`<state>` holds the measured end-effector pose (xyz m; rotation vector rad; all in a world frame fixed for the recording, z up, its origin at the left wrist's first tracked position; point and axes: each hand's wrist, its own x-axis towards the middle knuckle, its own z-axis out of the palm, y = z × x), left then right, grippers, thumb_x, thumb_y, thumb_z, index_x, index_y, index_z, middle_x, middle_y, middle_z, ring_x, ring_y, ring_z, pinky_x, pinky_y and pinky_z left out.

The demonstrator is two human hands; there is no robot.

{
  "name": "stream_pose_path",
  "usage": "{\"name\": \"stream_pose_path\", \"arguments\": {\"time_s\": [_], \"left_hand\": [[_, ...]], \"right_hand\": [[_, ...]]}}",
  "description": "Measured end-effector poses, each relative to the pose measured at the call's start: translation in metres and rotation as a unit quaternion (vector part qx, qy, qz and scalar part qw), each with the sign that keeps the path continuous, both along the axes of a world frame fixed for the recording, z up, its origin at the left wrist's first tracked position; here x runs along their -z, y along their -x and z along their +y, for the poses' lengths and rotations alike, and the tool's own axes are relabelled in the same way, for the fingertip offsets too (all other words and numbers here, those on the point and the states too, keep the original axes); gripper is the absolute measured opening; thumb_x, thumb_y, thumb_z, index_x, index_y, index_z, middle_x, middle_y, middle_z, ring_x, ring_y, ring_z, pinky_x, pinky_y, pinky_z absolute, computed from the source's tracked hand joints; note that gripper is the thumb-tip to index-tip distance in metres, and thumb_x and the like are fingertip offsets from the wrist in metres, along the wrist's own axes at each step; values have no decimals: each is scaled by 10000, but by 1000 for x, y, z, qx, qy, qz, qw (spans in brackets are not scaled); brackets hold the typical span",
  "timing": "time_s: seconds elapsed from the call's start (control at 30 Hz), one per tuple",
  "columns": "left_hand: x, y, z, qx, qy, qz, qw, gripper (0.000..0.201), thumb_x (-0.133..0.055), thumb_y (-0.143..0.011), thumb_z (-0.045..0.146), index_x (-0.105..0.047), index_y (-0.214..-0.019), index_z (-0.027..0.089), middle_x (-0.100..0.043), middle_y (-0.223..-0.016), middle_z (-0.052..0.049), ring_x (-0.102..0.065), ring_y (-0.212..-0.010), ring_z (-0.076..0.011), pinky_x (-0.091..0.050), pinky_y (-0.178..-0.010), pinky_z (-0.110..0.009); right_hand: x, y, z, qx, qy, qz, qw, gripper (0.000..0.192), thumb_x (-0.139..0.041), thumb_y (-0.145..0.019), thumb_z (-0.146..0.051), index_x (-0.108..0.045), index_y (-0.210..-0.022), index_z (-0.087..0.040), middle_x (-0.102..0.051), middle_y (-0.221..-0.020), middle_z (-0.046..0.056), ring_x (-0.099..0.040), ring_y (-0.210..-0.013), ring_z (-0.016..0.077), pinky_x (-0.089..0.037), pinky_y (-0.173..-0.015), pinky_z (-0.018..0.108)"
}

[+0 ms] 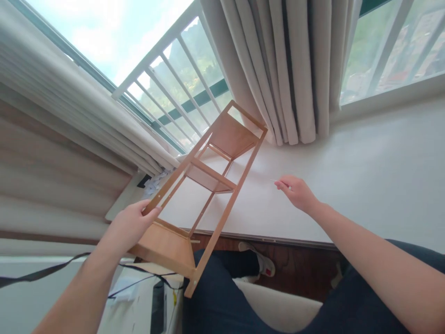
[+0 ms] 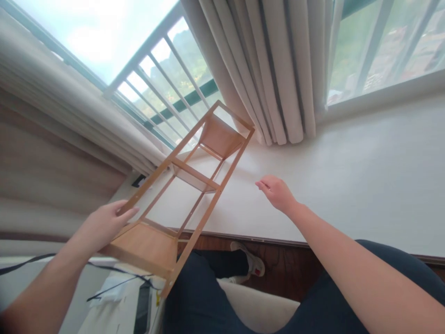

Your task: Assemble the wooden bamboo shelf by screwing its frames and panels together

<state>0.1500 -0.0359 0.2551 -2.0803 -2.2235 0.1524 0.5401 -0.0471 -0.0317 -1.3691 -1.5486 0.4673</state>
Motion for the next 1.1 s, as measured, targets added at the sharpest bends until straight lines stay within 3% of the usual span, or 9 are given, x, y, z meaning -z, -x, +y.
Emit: {"name": "stream_pose_path", "arguments": {"time_s": [0.13, 0.3, 0.43, 0.6, 0.67, 0.73, 0.8, 0.9, 1.1], "left_hand": [[-19, 33, 6, -27, -7, 119, 992, 460, -363, -949, 609, -607, -1004, 223, -694, -915, -83, -602, -812, -270, -356, -674, -280], [-13, 75, -2, 1, -29, 159, 987, 527, -241, -983, 613, -591, -1032, 221, -707, -952, -122, -631, -811, -293, -356, -680, -307], [-2, 110, -10, -12, -45, 145, 988, 601, -214, -970, 637, -634, -1078, 221, -709, -899, -161, -662, -824, -351, -411, -700, -360], [6, 144, -14, -16, -56, 114, 992, 611, -241, -964, 631, -673, -1105, 223, -726, -884, -179, -688, -840, -358, -451, -725, -375], [7, 152, -14, -6, -59, 104, 993, 612, -253, -962, 637, -676, -1117, 223, -734, -893, -179, -693, -849, -354, -456, -728, -371], [8, 158, -12, -3, -59, 92, 994, 607, -266, -960, 639, -679, -1127, 228, -741, -913, -178, -696, -863, -353, -461, -739, -372], [6, 162, -8, -5, -62, 83, 995, 592, -284, -957, 633, -682, -1136, 234, -746, -944, -179, -698, -887, -356, -466, -758, -380], [0, 166, 2, -1, -79, 71, 994, 554, -319, -955, 609, -678, -1160, 240, -747, -1001, -177, -697, -922, -357, -467, -787, -392], [-10, 170, 35, 54, -100, 34, 993, 522, -361, -943, 607, -703, -1076, 237, -745, -1041, -169, -691, -962, -359, -462, -834, -415]], "right_hand": [[7, 8, -4, -5, -3, -8, 1000, 478, -418, -998, -557, -606, -712, -223, -664, -749, 82, -602, -751, 238, -448, -752, 370], [0, 23, -11, 10, -25, -5, 1000, 415, -460, -993, -516, -604, -719, -240, -679, -795, 88, -630, -810, 264, -474, -802, 400], [-31, 51, -4, 4, -74, -34, 997, 380, -484, -990, -454, -618, -709, -237, -689, -948, 107, -628, -937, 276, -474, -902, 429], [-91, 109, 40, -76, -128, -118, 982, 366, -432, -1015, -394, -605, -743, -223, -661, -1274, 121, -571, -1182, 288, -402, -1054, 468], [-107, 131, 60, -103, -126, -162, 973, 333, -405, -1026, -365, -625, -822, -219, -696, -1205, 122, -578, -1186, 280, -361, -1087, 471], [-115, 147, 75, -126, -87, -232, 961, 347, -384, -1030, -332, -604, -789, -215, -728, -924, 98, -640, -959, 248, -344, -1078, 466], [-119, 155, 82, -147, -42, -298, 942, 378, -366, -1034, -322, -551, -723, -213, -675, -732, 65, -611, -760, 215, -384, -980, 417], [-125, 159, 79, -148, -23, -345, 927, 383, -346, -1042, -347, -504, -719, -216, -647, -703, 64, -572, -700, 205, -383, -789, 345], [-144, 151, 47, -48, -70, -338, 937, 413, -291, -1057, -406, -419, -702, -238, -604, -639, 51, -506, -601, 208, -337, -676, 333]]}}
